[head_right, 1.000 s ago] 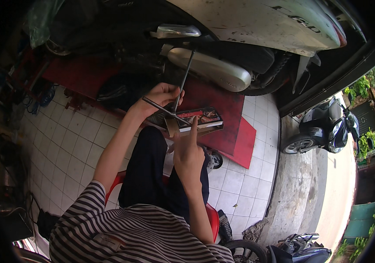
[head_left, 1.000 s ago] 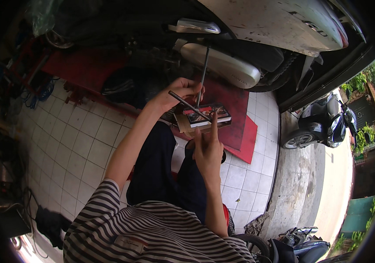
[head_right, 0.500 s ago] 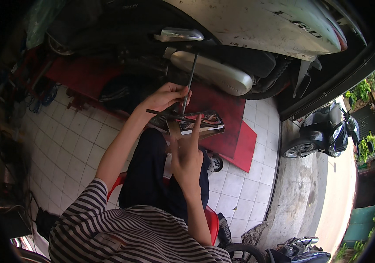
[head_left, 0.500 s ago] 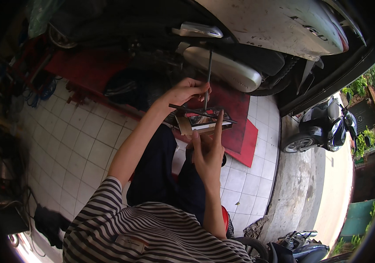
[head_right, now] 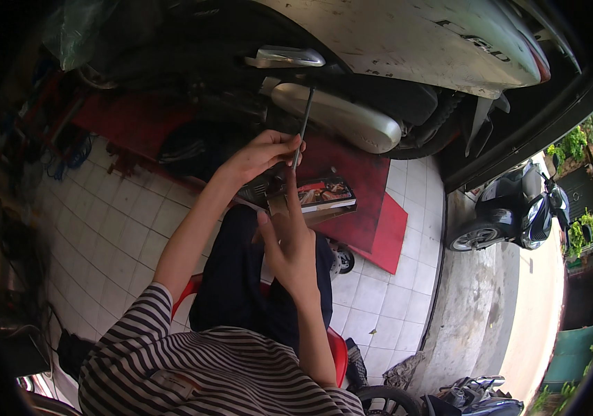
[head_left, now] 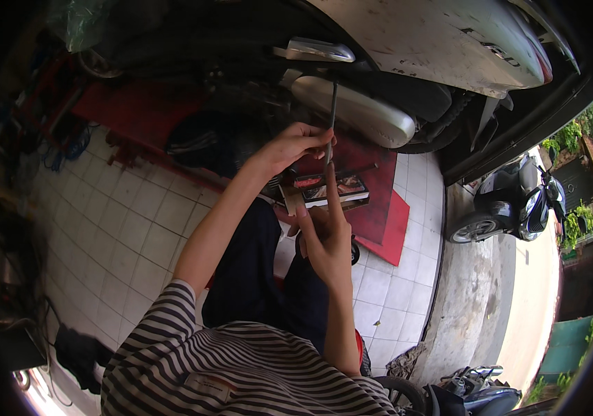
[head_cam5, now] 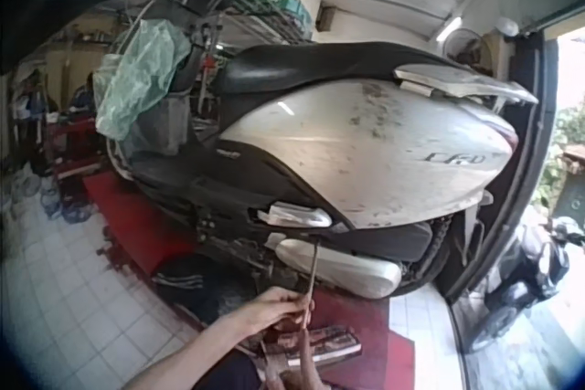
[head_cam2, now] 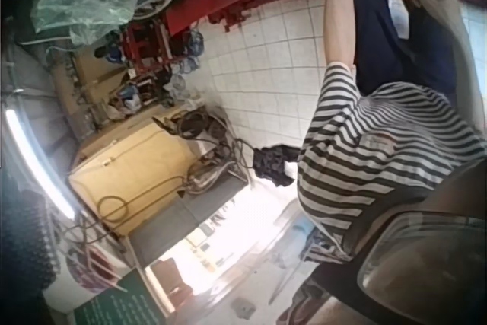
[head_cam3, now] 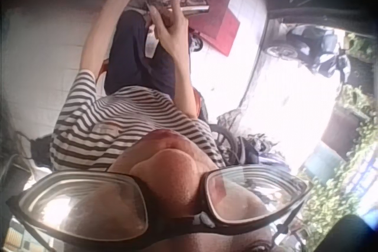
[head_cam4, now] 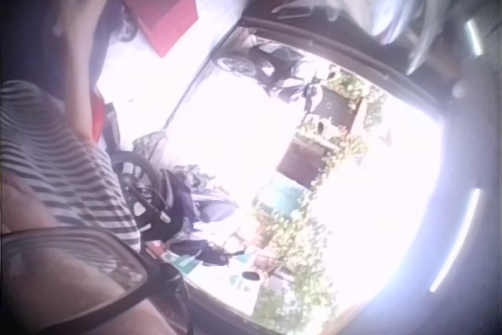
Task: The person turns a screw on the side cover of a scooter using a T-handle wrench while holding a cardboard box.
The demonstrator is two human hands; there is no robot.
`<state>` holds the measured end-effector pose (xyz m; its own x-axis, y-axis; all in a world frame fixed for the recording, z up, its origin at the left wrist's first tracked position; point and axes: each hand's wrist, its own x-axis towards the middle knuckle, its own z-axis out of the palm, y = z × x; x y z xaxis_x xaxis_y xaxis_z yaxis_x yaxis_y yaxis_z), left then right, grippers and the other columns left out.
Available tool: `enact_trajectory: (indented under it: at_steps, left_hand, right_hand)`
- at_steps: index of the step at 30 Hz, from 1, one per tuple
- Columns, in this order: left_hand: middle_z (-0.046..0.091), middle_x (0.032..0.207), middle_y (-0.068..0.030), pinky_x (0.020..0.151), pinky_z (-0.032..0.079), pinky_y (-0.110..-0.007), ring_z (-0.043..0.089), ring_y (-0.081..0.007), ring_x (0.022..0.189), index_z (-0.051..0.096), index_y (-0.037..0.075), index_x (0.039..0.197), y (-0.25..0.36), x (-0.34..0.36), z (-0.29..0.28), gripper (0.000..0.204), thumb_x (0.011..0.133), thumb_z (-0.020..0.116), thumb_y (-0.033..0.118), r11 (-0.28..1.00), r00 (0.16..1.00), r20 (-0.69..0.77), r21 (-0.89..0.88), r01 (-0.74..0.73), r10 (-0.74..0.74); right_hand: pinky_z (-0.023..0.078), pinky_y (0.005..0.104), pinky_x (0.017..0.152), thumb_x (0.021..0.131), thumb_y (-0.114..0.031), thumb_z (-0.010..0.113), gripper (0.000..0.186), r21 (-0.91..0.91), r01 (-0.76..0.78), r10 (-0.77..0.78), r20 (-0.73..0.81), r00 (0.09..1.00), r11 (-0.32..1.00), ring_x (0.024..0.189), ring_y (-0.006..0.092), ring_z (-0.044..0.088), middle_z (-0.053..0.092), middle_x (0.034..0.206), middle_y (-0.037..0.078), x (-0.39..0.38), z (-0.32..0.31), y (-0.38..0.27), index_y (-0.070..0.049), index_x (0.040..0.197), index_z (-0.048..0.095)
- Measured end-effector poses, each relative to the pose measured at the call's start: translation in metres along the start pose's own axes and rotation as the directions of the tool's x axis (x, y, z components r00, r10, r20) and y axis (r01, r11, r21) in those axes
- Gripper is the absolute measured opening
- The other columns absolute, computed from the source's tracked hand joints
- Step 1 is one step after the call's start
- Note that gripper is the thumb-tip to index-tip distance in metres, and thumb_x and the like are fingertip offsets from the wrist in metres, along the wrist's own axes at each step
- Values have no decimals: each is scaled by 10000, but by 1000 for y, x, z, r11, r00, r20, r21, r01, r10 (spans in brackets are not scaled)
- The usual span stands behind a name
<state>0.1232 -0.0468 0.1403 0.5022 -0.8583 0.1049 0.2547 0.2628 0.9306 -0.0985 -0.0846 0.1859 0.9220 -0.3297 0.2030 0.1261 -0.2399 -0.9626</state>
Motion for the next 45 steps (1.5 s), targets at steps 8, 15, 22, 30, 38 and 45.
enact_trajectory:
  at_steps: [8,15,22,30,38,45]
  left_hand:
    - [657,854,-16,743,484,-257,637,-116,809,689,24,996,0,5,-2,337,973,680,360,998,1000,-28,-69,2,-4]
    - [647,857,-12,738,493,-252,629,-109,791,679,27,989,4,4,0,356,972,675,382,993,997,-34,-92,70,-73]
    - [651,859,-6,701,487,-246,626,-104,766,683,30,982,3,10,-2,340,965,688,369,994,999,-44,-107,22,-27]
    - [659,861,-14,695,486,-243,634,-103,777,683,25,993,1,13,-12,355,962,688,378,991,996,-46,-119,65,-71]
    - [652,825,-32,668,471,-249,599,-106,753,676,15,989,2,13,-3,366,956,698,379,994,998,-57,-102,35,-41]
    - [640,821,-26,649,451,-236,577,-106,718,675,3,967,1,18,-12,427,928,713,427,986,999,-44,-164,8,-15]
  right_hand:
    - [525,301,649,1000,-83,595,664,-190,-71,91,99,991,979,656,188,684,678,747,126,-8,3,42,22,1564,258]
    - [391,215,510,1023,-97,587,717,60,50,-56,96,994,997,566,33,490,628,716,9,13,15,11,-94,1617,185]
    - [428,229,562,1032,-88,559,672,-111,34,-56,-208,977,993,597,74,560,669,730,58,-5,-8,41,-64,1607,211]
    - [341,207,469,1031,-125,580,670,93,-136,113,215,970,986,489,34,441,619,646,28,10,13,9,-49,1598,231]
    - [306,195,425,1043,-120,551,682,86,-35,46,-134,990,996,478,15,430,628,675,30,-10,7,29,-95,1616,181]
    - [415,224,554,1041,-166,569,681,118,-166,135,239,962,979,545,61,497,622,668,33,5,16,17,35,1578,202]
